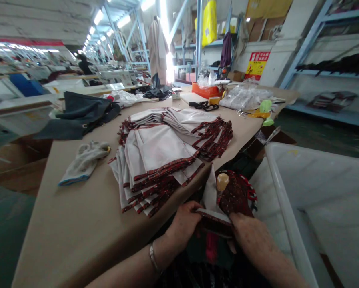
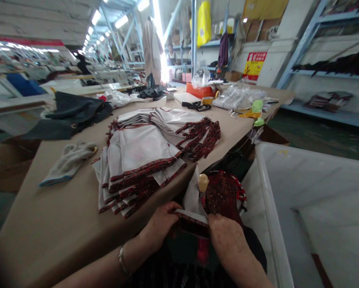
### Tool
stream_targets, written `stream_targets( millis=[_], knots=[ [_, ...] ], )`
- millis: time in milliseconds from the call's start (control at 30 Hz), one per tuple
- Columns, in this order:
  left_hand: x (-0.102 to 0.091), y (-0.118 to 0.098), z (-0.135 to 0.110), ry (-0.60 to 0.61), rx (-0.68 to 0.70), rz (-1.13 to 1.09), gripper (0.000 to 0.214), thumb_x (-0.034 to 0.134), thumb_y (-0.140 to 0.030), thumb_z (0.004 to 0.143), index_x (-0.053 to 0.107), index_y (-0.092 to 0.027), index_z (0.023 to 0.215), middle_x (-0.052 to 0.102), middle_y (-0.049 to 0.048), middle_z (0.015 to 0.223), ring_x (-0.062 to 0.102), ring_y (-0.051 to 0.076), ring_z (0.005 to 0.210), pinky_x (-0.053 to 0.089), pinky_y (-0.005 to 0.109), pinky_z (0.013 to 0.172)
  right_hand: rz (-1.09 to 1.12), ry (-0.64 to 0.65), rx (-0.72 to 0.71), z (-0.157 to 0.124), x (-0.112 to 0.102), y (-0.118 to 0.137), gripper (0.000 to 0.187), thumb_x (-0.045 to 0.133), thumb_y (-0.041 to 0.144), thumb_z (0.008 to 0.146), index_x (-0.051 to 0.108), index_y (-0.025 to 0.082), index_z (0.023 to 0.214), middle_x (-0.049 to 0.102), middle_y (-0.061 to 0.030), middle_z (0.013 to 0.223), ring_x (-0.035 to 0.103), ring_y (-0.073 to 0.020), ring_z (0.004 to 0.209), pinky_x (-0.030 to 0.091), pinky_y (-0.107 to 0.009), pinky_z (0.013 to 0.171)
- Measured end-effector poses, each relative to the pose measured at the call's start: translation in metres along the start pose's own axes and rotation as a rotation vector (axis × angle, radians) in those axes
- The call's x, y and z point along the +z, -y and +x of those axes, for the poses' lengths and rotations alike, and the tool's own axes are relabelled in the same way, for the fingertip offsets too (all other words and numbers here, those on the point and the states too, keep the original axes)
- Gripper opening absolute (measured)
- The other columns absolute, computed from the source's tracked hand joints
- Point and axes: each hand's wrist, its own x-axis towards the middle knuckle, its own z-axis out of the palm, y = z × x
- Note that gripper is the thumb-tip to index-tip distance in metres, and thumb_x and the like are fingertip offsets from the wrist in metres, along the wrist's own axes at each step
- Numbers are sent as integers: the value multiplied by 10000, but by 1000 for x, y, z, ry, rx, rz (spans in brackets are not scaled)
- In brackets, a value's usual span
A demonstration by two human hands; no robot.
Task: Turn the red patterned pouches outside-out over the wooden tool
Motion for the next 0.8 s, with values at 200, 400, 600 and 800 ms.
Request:
stream_targets(
  millis=[200,400,600,800],
  knots=[
    [24,11,9,-91,-239,-840,160,559,-68,725,557,-172,846,636,2,730,620,126,656,520,254,632,537,-29,31,19,66,-8,251,415,112,859,650,152,778,698,-82,751,660,-196,713,426,-271,636],
    [28,18,9,218,-106,-294,125,684,-194,693,610,-132,615,546,-23,519,484,81,464,359,192,455,2088,11,288,33,47,-18,204,738,334,647,663,191,771,683,9,675,620,-151,597,489,-253,585],
    [12,-47,18,482,-117,-660,248,734,-314,680,561,-146,625,559,-29,535,465,67,405,354,192,415,2263,409,73,11,-20,-10,194,758,334,691,682,165,636,692,0,625,613,-114,539,493,-213,570],
    [16,-85,59,322,-140,-812,128,651,-188,693,541,-158,636,459,-55,442,399,68,344,232,167,335,2216,158,-11,67,-89,-32,302,525,380,887,702,146,814,744,-55,785,692,-177,701,555,-313,673]
  ],
)
